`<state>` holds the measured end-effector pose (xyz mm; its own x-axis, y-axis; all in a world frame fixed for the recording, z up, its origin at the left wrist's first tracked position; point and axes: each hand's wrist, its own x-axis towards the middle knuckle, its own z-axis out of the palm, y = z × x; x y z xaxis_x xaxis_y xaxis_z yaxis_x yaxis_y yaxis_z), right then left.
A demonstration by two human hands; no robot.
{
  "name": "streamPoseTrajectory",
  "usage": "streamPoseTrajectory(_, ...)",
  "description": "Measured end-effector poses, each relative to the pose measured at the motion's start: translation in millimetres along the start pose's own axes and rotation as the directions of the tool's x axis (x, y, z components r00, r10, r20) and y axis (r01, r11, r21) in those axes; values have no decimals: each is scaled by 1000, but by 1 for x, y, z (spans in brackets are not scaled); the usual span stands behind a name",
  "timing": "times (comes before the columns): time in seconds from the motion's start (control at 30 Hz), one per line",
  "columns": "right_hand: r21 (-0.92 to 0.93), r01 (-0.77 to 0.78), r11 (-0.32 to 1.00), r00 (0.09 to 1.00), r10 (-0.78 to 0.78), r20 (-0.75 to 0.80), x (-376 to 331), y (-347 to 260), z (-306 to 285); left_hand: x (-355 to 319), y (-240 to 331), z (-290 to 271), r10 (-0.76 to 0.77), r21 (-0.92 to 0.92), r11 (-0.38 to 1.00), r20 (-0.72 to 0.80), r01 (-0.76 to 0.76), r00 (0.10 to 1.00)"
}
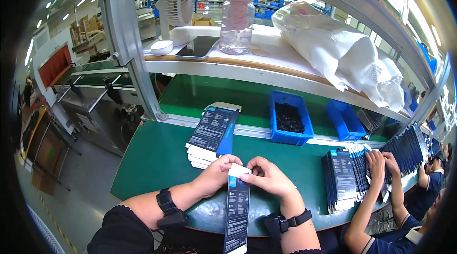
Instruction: The recorder is assembling and folding cardboard product packaging at a workbench.
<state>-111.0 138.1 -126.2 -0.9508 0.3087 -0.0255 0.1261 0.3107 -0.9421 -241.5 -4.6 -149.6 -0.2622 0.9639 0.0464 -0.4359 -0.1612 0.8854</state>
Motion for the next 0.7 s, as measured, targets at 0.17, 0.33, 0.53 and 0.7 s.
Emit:
streamPoseTrajectory(0.17,274,-111,955,994,103,41,-7,-11,-1,-2,1,2,10,119,993,10,-11,1000)
streamPoseTrajectory(0.33,480,-84,873,995,95,2,-10,-12,3,-6,6,3,42,237,970,41,-51,998)
streamPoseTrajectory(0.53,514,93,853,978,18,-206,-5,-7,-4,-7,8,7,-182,-92,978,55,187,982)
streamPoseTrajectory(0.7,715,254,652,914,80,-399,4,1,-16,-12,23,19,-300,-269,861,417,432,858)
